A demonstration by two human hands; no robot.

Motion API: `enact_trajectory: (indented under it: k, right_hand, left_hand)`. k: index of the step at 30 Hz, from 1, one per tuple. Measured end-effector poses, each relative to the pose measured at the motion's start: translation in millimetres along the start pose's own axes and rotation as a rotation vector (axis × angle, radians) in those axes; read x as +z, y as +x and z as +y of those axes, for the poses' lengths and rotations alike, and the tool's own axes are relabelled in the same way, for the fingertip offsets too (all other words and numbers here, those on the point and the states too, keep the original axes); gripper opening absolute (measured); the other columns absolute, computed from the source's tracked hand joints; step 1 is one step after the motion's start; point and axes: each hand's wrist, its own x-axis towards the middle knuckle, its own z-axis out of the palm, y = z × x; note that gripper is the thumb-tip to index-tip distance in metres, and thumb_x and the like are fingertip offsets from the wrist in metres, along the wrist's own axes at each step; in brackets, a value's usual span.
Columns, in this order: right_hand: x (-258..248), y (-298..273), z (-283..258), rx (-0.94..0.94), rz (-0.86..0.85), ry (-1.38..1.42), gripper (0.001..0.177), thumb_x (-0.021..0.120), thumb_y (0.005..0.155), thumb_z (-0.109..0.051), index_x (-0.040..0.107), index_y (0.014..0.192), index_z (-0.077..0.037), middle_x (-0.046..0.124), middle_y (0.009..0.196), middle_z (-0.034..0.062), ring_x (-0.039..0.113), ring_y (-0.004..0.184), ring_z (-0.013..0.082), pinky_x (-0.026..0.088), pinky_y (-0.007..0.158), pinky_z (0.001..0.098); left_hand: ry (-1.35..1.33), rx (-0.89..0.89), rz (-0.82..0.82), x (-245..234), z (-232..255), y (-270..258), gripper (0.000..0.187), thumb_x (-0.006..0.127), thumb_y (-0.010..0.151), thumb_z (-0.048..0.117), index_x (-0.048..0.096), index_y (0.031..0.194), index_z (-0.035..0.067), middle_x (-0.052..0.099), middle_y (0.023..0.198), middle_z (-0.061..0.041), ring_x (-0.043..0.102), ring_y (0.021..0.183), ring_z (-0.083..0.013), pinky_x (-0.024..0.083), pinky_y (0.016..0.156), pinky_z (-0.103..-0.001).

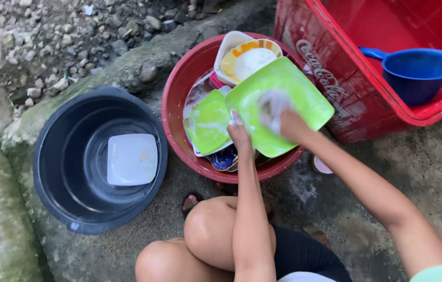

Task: The person washes various dishes by hand in a basin of soapy water, scrubbing each item with a sponge before moving it to a separate basin. They clean several plates and bowls one at a time, ensuring both sides are scrubbed.

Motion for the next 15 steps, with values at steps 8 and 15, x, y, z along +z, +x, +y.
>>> enact_trajectory:
  k: [8,15]
  right_hand:
    - [13,-9,116,-0.359,0.318,-0.571,0.045,0.059,0.098,-0.031,0.059,0.138,-0.009,0.062,0.134,0.0201,0.06,0.124,0.0425,0.042,0.106,0.0549]
    - [2,-15,113,-0.302,0.08,-0.758,0.017,0.061,0.096,-0.027,0.075,0.103,-0.021,0.065,0.062,0.0092,0.064,0.051,0.0254,0.05,0.049,0.0412]
  left_hand:
    - [0.159,0.029,-0.239,36,5,-39,0.059,0.046,0.108,0.048,0.069,0.089,-0.002,0.063,0.072,0.001,0.051,0.065,-0.0084,0.044,0.058,-0.03]
    - [0.082,-0.109,-0.255,48,32,-49,0.062,0.044,0.106,0.05,0.071,0.1,-0.005,0.066,0.076,-0.004,0.055,0.065,-0.0121,0.045,0.057,-0.031]
